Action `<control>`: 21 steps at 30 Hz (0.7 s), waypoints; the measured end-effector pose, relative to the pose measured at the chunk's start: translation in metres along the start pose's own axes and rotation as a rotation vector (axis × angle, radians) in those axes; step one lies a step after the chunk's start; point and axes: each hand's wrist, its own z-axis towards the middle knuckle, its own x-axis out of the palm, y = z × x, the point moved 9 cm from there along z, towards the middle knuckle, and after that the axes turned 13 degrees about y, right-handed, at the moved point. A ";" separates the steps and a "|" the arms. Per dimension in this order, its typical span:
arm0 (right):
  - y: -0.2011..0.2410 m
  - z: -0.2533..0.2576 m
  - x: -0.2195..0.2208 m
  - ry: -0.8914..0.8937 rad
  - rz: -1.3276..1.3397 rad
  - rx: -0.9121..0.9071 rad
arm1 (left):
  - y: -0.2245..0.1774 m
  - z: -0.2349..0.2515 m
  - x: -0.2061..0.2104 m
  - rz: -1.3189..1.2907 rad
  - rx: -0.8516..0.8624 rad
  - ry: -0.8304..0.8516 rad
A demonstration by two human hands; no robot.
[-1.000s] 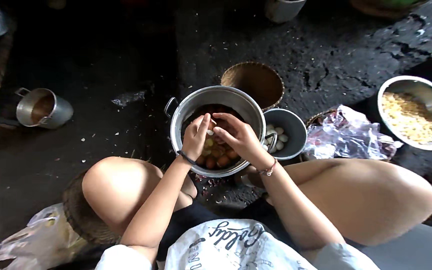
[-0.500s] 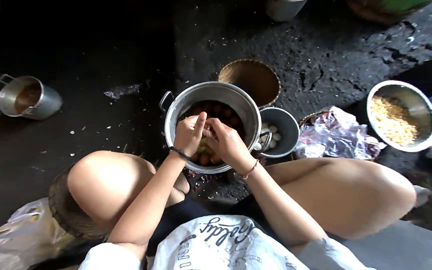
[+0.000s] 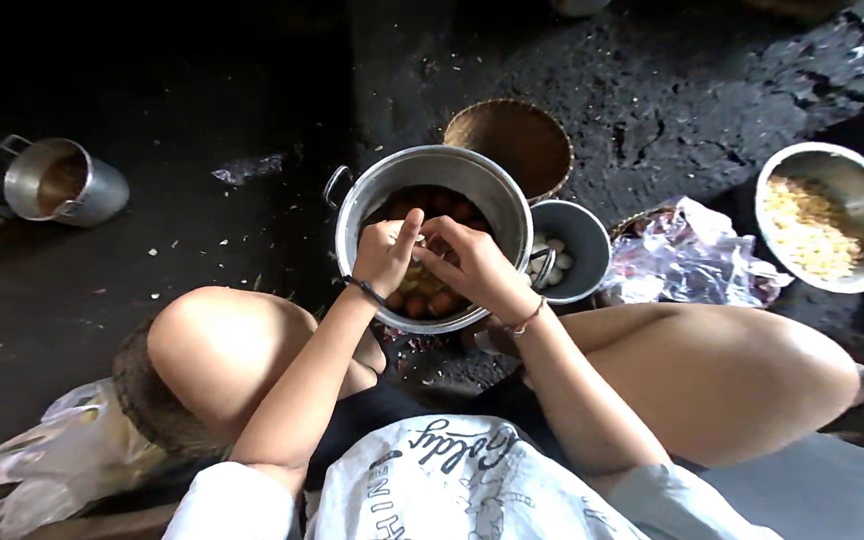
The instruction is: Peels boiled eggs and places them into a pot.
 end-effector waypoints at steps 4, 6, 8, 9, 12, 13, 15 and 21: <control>0.005 -0.004 0.001 0.011 -0.079 -0.015 | -0.002 0.000 0.003 0.019 0.020 0.041; 0.006 -0.004 0.001 0.006 -0.094 -0.018 | -0.002 0.001 0.003 0.041 0.022 0.043; 0.004 -0.002 0.000 -0.002 -0.105 -0.017 | -0.003 0.002 0.004 0.055 0.044 0.048; 0.004 -0.001 -0.001 -0.005 -0.115 -0.022 | -0.002 0.003 0.004 0.060 0.050 0.051; 0.003 -0.001 0.000 0.004 -0.110 -0.036 | -0.001 0.002 0.004 0.070 0.038 0.057; 0.002 -0.001 0.001 0.010 -0.094 -0.038 | -0.001 0.002 0.004 0.072 0.029 0.060; 0.001 -0.002 0.001 0.009 -0.075 -0.047 | -0.001 0.002 0.003 0.083 0.030 0.066; 0.005 -0.008 0.007 -0.030 -0.181 -0.085 | 0.001 0.003 0.005 0.114 0.025 0.095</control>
